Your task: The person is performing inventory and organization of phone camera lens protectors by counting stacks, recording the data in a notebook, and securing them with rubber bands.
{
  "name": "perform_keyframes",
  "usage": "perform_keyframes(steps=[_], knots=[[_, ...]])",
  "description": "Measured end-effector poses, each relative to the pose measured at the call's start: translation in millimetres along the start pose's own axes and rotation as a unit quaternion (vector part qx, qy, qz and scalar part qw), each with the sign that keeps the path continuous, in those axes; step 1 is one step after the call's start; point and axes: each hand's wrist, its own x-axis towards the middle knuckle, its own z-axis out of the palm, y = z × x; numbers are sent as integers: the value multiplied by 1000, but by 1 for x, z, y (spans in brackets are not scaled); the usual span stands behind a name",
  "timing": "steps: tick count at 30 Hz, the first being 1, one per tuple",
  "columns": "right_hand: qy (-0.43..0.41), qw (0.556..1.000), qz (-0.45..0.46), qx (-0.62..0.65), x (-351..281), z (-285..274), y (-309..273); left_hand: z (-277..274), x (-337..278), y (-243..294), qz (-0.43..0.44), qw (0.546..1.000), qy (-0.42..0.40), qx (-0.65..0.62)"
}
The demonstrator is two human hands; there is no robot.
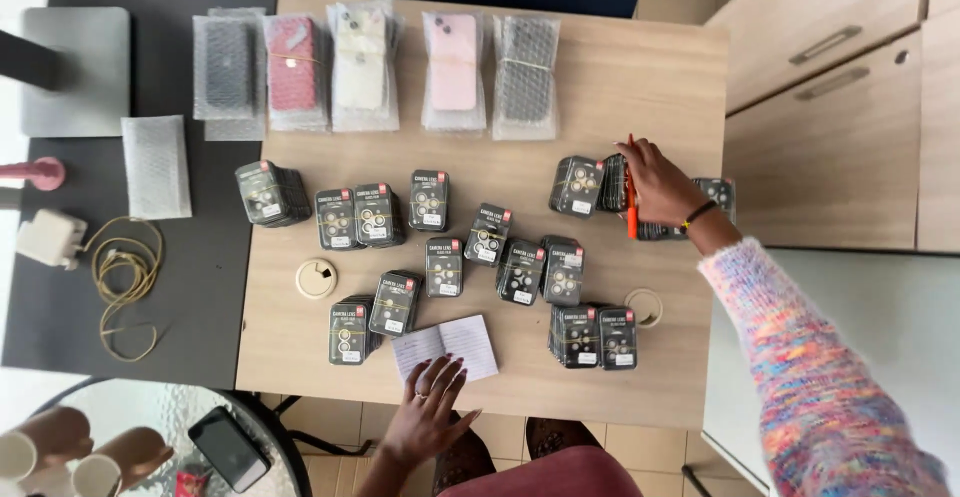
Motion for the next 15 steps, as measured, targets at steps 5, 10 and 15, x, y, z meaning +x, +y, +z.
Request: perform_keyframes(steps=[5,10,15], knots=[[187,976,1,114,-32,-65,-9,-61,111,76,-367,842,165,-359],[341,904,-18,258,-107,-152,-114,-133,212,115,-394,664,277,-572],[371,878,-62,297,-156,-185,-204,-212,259,145,-284,662,276,-637]])
